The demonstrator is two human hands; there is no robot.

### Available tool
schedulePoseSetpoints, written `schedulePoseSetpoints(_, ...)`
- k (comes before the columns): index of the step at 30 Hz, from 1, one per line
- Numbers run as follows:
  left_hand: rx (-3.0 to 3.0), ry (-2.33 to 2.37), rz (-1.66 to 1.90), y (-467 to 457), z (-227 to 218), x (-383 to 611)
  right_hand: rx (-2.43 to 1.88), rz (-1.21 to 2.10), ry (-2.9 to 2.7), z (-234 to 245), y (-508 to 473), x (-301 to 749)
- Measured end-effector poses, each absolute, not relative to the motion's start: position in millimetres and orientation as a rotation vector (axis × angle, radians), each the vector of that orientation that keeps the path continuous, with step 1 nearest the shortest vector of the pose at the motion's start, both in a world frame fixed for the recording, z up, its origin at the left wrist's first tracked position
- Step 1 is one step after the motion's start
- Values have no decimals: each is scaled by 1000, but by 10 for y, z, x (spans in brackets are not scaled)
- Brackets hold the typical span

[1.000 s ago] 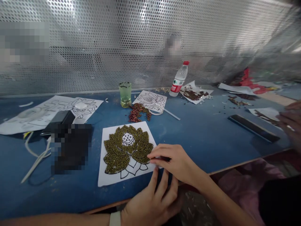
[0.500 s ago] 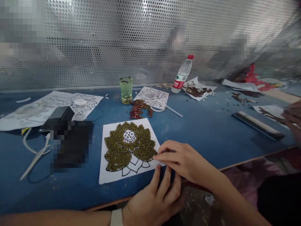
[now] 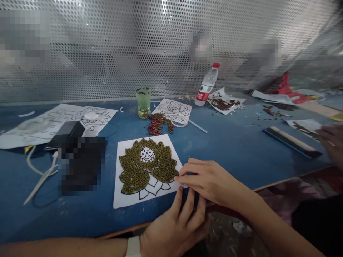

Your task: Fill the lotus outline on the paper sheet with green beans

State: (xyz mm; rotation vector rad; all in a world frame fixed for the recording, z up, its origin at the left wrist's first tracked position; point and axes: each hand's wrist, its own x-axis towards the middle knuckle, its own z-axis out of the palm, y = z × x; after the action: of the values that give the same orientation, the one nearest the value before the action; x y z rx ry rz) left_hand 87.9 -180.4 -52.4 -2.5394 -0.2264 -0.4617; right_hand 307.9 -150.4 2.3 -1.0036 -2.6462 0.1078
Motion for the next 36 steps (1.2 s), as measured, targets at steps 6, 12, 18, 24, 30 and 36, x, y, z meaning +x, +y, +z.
schedulePoseSetpoints(6, -2525, -228, -475, -1803, -504, 883, -1228, 449, -2259, -57, -1514, 3007)
schedulePoseSetpoints(12, -2564, -220, -460, -1810, -544, 884, -964, 366, -2338, -139, -1407, 2962)
schedulePoseSetpoints(18, -2573, -231, -445, -1808, -529, 882, -984, 340, -2373, -126, -1433, 3006)
schedulePoseSetpoints(24, -2567, -233, -447, -1816, -470, 872, -1043, 271, -2473, -13, -1484, 3045)
schedulePoseSetpoints(30, -2556, -240, -440, -1815, -491, 872, -868, 68, -2634, 38, -1447, 3030)
schedulePoseSetpoints(36, -2560, -222, -412, -1817, -470, 870, -888, 80, -2668, 21, -1440, 3032)
